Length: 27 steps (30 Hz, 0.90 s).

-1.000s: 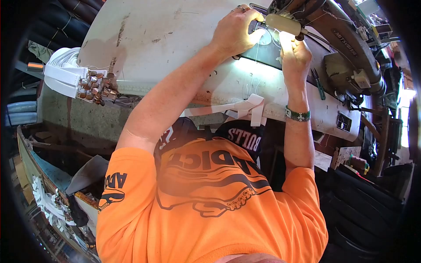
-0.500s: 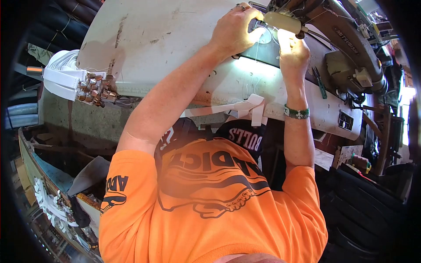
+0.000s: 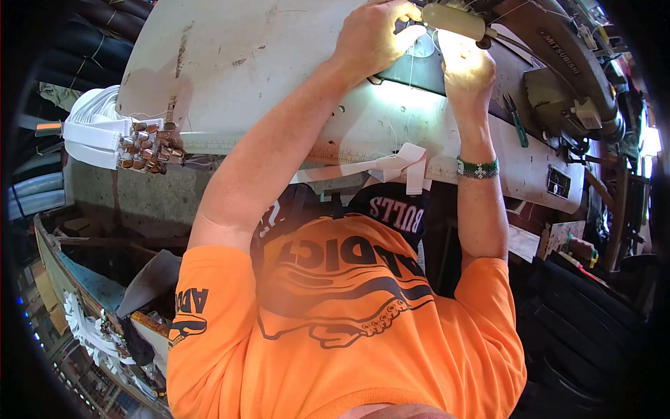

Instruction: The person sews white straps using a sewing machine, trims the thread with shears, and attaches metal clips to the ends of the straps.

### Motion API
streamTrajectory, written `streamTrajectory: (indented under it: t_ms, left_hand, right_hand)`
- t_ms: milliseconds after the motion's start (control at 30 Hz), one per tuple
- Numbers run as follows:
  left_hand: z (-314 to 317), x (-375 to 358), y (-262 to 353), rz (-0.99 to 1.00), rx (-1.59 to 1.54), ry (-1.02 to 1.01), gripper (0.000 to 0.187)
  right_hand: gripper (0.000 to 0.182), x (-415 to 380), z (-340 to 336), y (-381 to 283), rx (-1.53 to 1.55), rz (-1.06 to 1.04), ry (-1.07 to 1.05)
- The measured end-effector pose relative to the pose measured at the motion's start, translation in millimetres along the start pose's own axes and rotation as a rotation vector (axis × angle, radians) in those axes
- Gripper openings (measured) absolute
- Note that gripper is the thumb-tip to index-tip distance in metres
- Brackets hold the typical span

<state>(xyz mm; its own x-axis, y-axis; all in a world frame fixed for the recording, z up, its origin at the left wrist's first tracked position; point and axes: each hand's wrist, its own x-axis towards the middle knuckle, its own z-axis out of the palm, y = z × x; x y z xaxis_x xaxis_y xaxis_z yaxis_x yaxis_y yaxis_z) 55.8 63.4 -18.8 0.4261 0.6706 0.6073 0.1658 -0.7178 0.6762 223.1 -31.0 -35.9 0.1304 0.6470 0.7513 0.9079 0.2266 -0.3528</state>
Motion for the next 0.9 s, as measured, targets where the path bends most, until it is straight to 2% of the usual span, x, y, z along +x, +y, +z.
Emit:
streamTrajectory:
  t_ms: [133, 200, 267, 300, 367, 433, 467, 567, 667, 767, 867, 900]
  left_hand:
    - [5.4, 2.5, -10.5, 0.039, 0.006, 0.037, 0.020]
    - [6.9, 1.1, -20.5, 0.043, 0.116, -0.001, 0.023]
    - [7.2, -1.5, -18.5, -0.018, 0.012, -0.022, 0.022]
    - [6.2, -0.9, -16.0, -0.043, -0.041, -0.025, 0.022]
    - [8.4, -4.9, -22.1, 0.049, 0.008, 0.030, 0.016]
    - [-7.7, -15.7, -9.8, -0.026, 0.100, -0.030, 0.013]
    - [-18.0, -24.1, -1.7, -0.024, 0.118, -0.074, 0.012]
    - [-59.5, -57.4, 46.0, 0.016, 0.044, -0.242, 0.007]
    - [-79.9, -72.9, 82.0, -0.015, -0.146, -0.263, 0.007]
    - [-95.1, -65.4, 96.1, -0.143, -0.334, -0.357, 0.009]
    - [-84.9, -61.7, 79.9, -0.155, -0.420, -0.427, 0.014]
    - [-76.1, -58.3, 77.3, -0.086, -0.429, -0.361, 0.019]
  right_hand:
    - [0.014, -0.8, -2.0, 1.2, -0.044, -0.068, -0.003]
    - [0.015, 1.0, -3.7, 2.5, -0.154, -0.163, -0.029]
    - [0.015, 6.5, -5.5, 3.1, -0.313, -0.310, -0.033]
    - [0.016, 1.1, -4.0, 9.3, -0.278, -0.197, -0.112]
    - [0.015, 3.7, -11.6, -15.0, 0.411, 0.617, -0.179]
    - [0.022, -2.4, -15.2, -19.8, 0.150, 0.393, -0.169]
    - [0.023, -6.6, -18.0, -29.4, -0.023, 0.231, -0.074]
    - [0.034, -3.5, -55.6, -83.4, 0.246, 0.142, -0.212]
    - [0.049, -9.4, -74.3, -102.5, 0.350, -0.126, -0.426]
    - [0.027, -16.4, -79.6, -106.2, 0.441, -0.058, -0.429]
    - [0.012, -15.7, -87.5, -102.1, 0.401, -0.053, -0.429]
    - [0.010, -15.3, -89.3, -100.4, 0.437, -0.017, -0.409]
